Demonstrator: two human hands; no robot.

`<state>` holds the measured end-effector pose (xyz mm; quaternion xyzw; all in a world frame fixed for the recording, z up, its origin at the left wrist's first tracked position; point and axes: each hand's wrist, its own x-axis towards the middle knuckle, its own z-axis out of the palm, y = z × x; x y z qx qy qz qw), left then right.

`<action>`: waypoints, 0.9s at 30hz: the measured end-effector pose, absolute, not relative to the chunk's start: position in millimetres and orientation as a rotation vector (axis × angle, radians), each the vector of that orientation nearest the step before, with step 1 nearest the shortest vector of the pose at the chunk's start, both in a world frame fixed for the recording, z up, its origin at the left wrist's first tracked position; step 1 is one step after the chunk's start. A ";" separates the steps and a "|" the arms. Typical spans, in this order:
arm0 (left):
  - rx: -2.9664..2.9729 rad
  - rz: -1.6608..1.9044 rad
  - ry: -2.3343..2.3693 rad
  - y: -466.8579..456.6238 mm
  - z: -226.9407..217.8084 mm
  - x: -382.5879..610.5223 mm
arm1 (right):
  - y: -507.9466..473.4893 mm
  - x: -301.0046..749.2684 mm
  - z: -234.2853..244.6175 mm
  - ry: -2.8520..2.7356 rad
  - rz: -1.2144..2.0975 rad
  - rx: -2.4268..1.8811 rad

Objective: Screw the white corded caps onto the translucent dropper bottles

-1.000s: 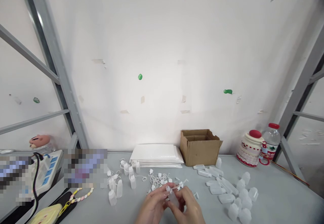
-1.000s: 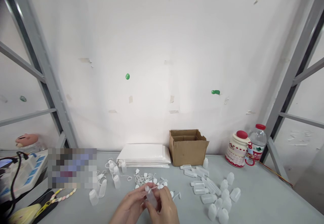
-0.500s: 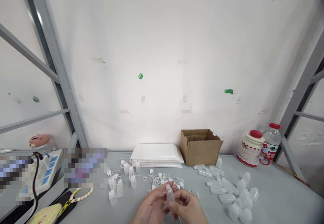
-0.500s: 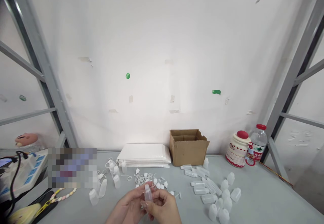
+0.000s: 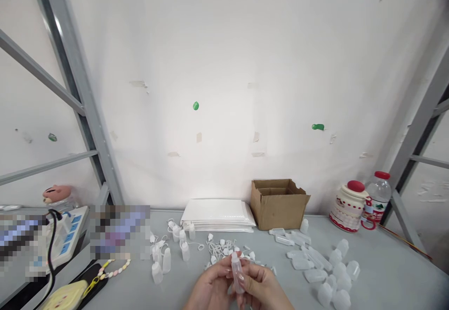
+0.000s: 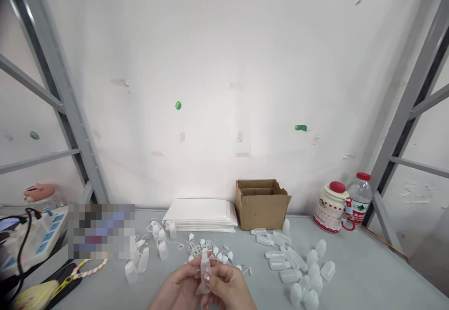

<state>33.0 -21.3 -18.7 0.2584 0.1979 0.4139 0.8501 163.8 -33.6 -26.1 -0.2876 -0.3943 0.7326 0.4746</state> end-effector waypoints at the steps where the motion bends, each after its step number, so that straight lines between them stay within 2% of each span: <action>1: 0.556 0.894 0.427 -20.8 -20.0 32.8 | -33.7 164.3 -24.9 -0.980 1.778 -0.706; 10: 0.627 0.939 0.464 -20.9 -18.2 30.6 | -32.6 158.9 -28.1 -1.046 1.472 -0.845; 22: 0.480 0.904 0.510 -21.1 -15.5 33.2 | -28.8 161.3 -29.3 -1.115 1.575 -0.880; 27: 0.376 0.897 0.679 -24.6 -5.9 34.4 | -31.2 160.0 -36.4 -1.035 1.746 -0.736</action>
